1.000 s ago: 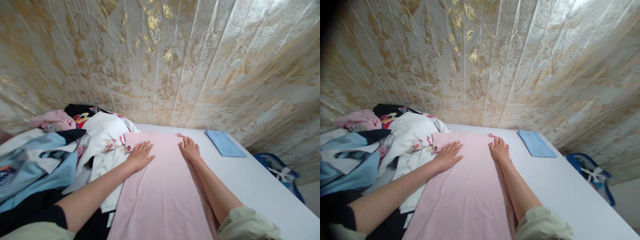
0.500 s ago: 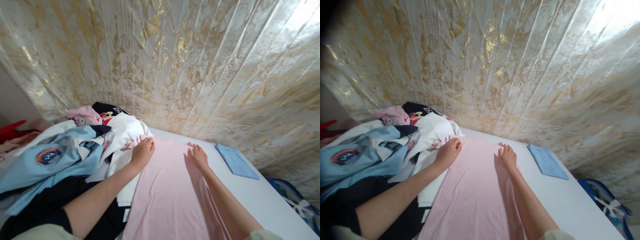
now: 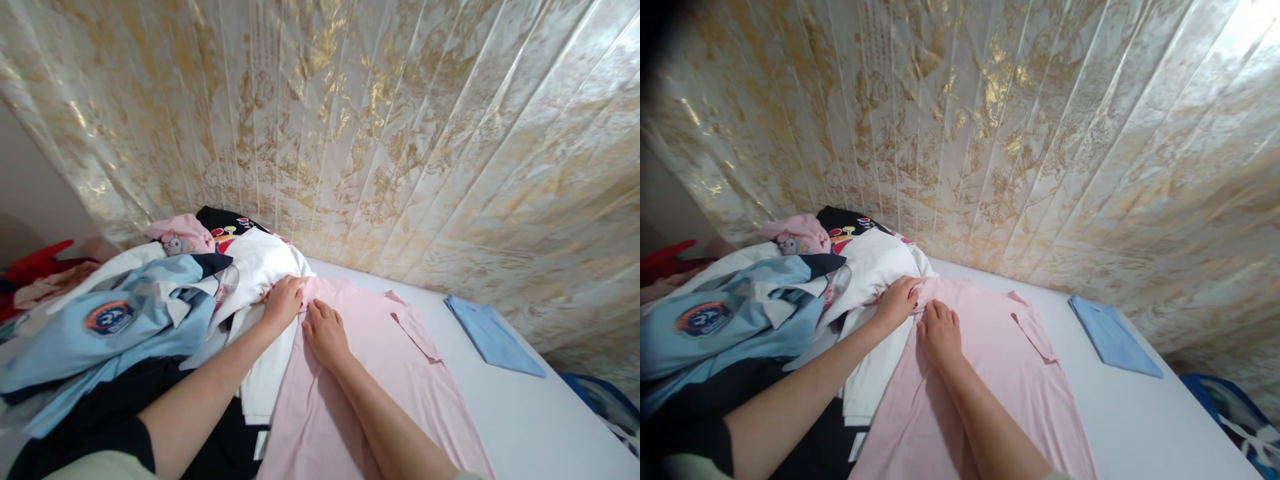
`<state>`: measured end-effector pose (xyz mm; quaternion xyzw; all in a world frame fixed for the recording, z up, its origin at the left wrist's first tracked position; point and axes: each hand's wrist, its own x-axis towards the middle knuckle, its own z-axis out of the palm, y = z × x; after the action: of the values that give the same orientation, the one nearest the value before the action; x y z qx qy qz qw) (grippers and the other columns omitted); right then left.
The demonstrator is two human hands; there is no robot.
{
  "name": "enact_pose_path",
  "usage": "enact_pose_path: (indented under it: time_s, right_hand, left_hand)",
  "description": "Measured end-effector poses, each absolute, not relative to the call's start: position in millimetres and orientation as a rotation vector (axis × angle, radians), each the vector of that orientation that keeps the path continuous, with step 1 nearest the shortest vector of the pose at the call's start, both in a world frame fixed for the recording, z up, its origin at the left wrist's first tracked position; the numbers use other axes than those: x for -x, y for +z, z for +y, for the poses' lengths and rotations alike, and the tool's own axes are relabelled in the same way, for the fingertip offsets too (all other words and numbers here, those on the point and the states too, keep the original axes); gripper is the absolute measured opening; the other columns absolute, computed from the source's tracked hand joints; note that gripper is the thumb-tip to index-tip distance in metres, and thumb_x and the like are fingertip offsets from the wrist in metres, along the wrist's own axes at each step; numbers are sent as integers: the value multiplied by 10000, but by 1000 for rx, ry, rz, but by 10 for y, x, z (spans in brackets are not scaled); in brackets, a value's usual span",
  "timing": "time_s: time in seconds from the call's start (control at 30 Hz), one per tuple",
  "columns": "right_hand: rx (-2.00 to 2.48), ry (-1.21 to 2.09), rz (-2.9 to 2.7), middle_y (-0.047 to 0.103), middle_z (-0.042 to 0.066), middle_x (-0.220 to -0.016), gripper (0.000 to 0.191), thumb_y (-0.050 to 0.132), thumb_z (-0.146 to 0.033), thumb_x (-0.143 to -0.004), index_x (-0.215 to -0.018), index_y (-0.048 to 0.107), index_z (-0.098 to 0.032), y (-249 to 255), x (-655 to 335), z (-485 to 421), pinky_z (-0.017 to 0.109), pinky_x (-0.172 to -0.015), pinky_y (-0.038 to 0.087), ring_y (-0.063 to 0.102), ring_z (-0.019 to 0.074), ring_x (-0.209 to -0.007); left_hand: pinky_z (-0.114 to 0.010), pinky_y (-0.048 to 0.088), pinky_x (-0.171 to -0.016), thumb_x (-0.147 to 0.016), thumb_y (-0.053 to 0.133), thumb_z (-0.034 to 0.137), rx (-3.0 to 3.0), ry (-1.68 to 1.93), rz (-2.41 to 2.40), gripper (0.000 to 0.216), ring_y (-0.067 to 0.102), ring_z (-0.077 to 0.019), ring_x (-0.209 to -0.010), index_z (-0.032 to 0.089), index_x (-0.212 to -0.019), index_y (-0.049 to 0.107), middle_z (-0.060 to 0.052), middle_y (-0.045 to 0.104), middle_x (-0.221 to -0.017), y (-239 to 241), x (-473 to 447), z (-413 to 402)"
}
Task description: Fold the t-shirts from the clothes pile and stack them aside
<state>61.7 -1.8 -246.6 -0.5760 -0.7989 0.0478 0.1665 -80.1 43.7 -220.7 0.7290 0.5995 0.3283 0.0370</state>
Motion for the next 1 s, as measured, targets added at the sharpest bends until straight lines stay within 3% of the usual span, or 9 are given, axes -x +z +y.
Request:
enact_pose_path:
  time_s: [0.23,0.4,0.6,0.7,0.77,0.83,0.9,1.0]
  right_hand:
    - [1610,139,-2341,423,53,-1469,449,424,-392,-948,-1386,451,-297,-2436,-683,-8,400,-1117,260,348,192,-1357]
    - [1621,151,-2342,395,71,-1489,482,428,-382,-944,-1412,420,-266,-2460,-668,-17,427,-1130,234,324,207,-1372]
    - [1565,189,-2274,443,70,-1454,466,437,-349,-942,-1400,440,-258,-2493,-694,10,417,-1108,273,372,200,-1343]
    - [1513,239,-2232,476,75,-1426,450,447,-305,-933,-1378,471,-247,-2502,-707,40,400,-1093,293,409,198,-1316]
    - [1472,268,-2212,493,77,-1411,438,453,-284,-925,-1358,494,-236,-2504,-711,50,387,-1090,297,423,196,-1305]
    - [1441,292,-2197,507,76,-1398,432,460,-261,-915,-1343,508,-229,-2505,-710,51,386,-1089,296,431,197,-1297]
    - [1417,318,-2186,522,73,-1383,430,454,-233,-908,-1335,513,-230,-2512,-709,52,393,-1090,291,445,197,-1283]
    - [1355,402,-2138,558,73,-1338,415,420,-211,-912,-1311,532,-232,-2536,-716,83,396,-1081,294,477,194,-1250]
  left_hand:
    - [-360,434,-1040,-813,393,99,-1991,1483,1527,466,562,-194,-1156,186,-1231,583,-75,617,-1245,-2316,788,657]
    - [-341,436,-1051,-771,381,65,-1943,1467,1506,578,535,-183,-1206,187,-1323,500,-78,555,-1335,-2309,777,633]
    - [-406,329,-1136,-769,413,76,-2007,1468,1464,607,386,-219,-1357,162,-1369,409,-124,444,-1436,-2367,727,589]
    - [-391,476,-982,-816,469,156,-1763,1569,1487,582,551,-228,-1196,151,-1383,343,-176,445,-1409,-2402,707,584]
    - [-344,534,-813,-837,519,239,-1630,1505,1579,515,652,-208,-967,128,-1322,390,-174,570,-1246,-2395,705,570]
    - [-315,514,-717,-827,566,313,-1668,1276,1736,350,654,-203,-810,120,-1116,534,-109,660,-962,-2359,706,544]
    - [-300,478,-690,-819,573,327,-1816,1003,1856,176,625,-200,-741,152,-840,583,-47,629,-753,-2313,704,515]
    - [-282,448,-695,-832,493,203,-1982,877,1889,174,589,-172,-712,177,-666,534,-30,594,-730,-2266,683,486]
